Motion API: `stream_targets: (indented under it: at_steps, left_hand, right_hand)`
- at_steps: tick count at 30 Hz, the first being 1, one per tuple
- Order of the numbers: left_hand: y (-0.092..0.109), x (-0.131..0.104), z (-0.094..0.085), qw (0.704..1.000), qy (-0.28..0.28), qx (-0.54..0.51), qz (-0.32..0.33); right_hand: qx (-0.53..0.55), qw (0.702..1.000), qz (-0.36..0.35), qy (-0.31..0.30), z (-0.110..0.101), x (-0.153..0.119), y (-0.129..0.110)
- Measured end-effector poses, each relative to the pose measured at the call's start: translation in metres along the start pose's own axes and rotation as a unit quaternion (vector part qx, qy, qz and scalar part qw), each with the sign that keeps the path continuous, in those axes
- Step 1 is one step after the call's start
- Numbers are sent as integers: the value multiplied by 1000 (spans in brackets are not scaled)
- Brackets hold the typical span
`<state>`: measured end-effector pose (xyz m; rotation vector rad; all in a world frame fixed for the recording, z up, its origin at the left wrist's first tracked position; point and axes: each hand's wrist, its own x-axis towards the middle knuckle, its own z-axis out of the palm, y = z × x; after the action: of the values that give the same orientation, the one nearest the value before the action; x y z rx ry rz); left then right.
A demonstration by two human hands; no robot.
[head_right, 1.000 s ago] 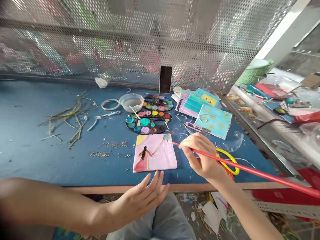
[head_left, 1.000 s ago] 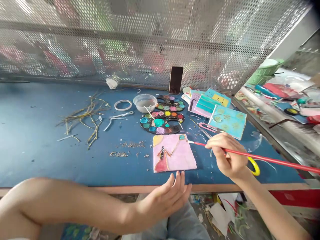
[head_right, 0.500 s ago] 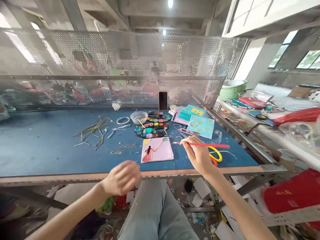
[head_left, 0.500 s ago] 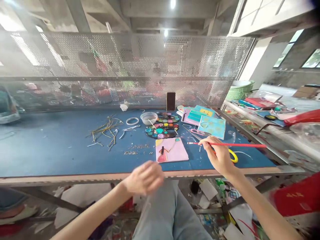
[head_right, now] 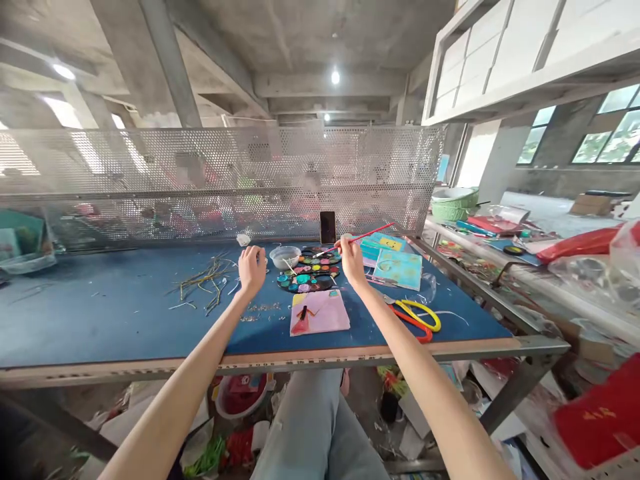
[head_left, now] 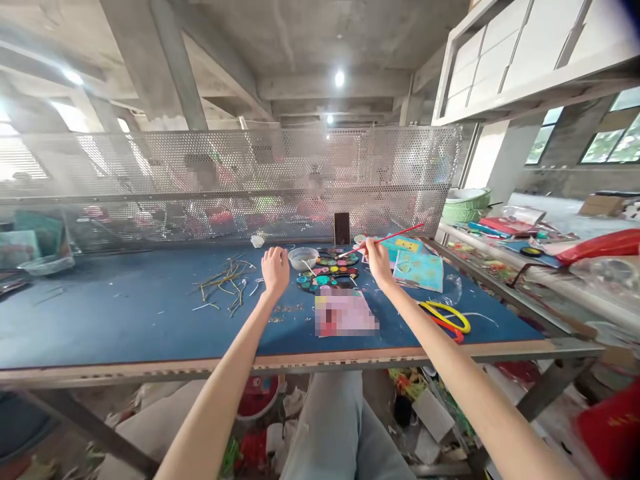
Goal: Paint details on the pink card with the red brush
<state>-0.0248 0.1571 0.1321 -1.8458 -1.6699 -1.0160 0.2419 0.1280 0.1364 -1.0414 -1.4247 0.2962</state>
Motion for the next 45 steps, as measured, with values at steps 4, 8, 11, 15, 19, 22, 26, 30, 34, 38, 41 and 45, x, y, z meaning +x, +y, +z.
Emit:
stream_targets:
  at_steps: [4,8,11,15,19,22,26,30,34,38,41,45]
  left_hand:
    - [-11,-10,17,999,-41,-3,-12]
    - [-17,-15,27,998,-68,-8,-7]
    - [-18,-15,30,997,-82,-14,-10]
    - [-16,-16,31,995,-100,-27,14]
    - [-15,-18,32,992,-110,-38,45]
    - [-16,-19,37,991,-118,-43,52]
    - [-19,-21,41,988,-135,-50,58]
    - [-19,-22,41,986,-146,-57,64]
    - [-17,-22,42,985,-149,-60,63]
    - [-17,-22,45,985,-150,-65,60]
    - [-18,-22,47,984,-153,-69,59]
    - [-20,-22,48,983,-158,-72,58]
  right_hand:
    - [-5,1000,29,-7,26,22,16]
    - [-18,998,59,-7,37,30,27]
    - [-21,997,67,-21,49,34,29]
    - [-24,996,48,-67,67,36,22]
    - [-53,993,32,-97,81,38,19]
    - [-92,988,24,-119,93,44,19]
    - [-160,975,0,-153,113,58,17]
    - [-222,956,-33,-190,126,71,15]
    - [-272,931,-78,-230,133,72,16]
    - [-311,903,-131,-267,140,67,19]
    - [-332,882,-166,-290,144,65,20]
    - [-350,862,-202,-307,145,66,18]
